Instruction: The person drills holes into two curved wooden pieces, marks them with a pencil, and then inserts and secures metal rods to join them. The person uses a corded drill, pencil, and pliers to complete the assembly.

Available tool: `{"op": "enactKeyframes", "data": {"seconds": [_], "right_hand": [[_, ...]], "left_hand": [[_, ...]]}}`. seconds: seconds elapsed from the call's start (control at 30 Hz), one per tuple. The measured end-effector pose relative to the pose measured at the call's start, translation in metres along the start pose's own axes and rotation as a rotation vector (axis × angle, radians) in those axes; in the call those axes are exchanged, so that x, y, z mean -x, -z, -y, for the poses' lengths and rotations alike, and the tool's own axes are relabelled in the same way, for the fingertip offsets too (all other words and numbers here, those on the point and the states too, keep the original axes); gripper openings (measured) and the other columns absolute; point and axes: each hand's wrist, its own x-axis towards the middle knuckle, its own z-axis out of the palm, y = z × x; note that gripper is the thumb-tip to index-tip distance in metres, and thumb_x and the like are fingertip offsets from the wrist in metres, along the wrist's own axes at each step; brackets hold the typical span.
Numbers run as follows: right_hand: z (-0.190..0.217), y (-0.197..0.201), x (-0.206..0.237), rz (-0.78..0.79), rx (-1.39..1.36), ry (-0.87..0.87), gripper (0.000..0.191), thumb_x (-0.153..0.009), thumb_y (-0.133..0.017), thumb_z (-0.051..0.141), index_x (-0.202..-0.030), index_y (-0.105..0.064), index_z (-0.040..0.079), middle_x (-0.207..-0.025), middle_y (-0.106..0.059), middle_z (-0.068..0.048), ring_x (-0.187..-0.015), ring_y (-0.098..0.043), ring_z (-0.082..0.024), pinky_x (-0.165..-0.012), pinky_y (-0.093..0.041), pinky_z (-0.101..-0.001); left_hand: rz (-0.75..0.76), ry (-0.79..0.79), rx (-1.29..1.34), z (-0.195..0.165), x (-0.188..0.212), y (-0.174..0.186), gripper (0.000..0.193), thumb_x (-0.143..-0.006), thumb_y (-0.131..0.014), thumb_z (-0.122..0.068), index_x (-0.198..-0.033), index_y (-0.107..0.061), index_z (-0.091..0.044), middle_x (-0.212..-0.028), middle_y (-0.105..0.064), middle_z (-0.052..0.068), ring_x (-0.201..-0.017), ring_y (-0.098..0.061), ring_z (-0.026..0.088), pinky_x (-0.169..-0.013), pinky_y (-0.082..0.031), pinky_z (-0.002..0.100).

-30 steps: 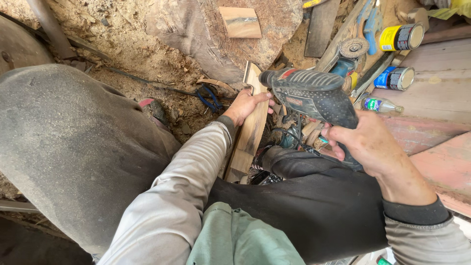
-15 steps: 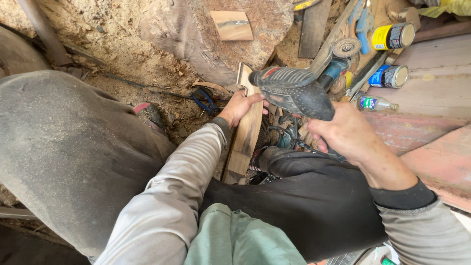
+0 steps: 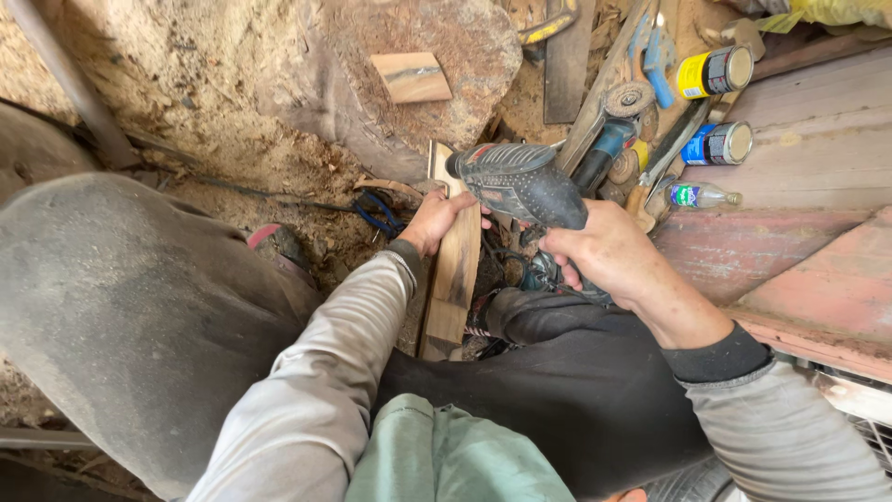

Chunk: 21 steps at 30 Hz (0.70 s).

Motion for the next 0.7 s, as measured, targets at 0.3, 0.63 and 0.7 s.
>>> {"op": "enactKeyframes", "data": {"seconds": [0.3,0.63,0.7], "right_hand": [[0.003,0.006,0.011,0.019,-0.085,0.034,0.01,-0.083,-0.064,0.004,-0.087,-0.065,-0.005,-0.066,-0.058,-0.007,-0.046,-0.054,-0.018,-0.041,-0.041,-0.0332],[-0.004,-0.003,0.0,-0.027,0.028,-0.003,0.009,-0.081,-0.065,0.005,-0.089,-0.069,0.002,-0.064,-0.058,-0.009,-0.043,-0.053,-0.018,-0.039,-0.04,-0.0346],[-0.008,-0.001,0.002,-0.017,-0.034,-0.003,0.007,-0.082,-0.066,0.005,-0.087,-0.066,0.0,-0.066,-0.058,-0.008,-0.044,-0.053,-0.017,-0.038,-0.04,-0.0341]], "left_hand": [[0.033,0.011,0.006,-0.002,0.005,0.006,0.033,-0.098,-0.066,-0.018,-0.116,-0.062,0.009,-0.103,-0.076,0.021,-0.084,-0.076,0.029,-0.069,-0.064,0.042],[0.0,0.011,-0.01,0.007,-0.004,0.003,0.029,-0.095,-0.062,-0.012,-0.11,-0.063,0.013,-0.1,-0.075,0.021,-0.082,-0.078,0.03,-0.067,-0.065,0.044],[-0.019,0.024,-0.018,0.005,-0.001,0.0,0.03,-0.095,-0.062,-0.013,-0.111,-0.062,0.013,-0.1,-0.074,0.02,-0.083,-0.078,0.03,-0.066,-0.065,0.045]]}}
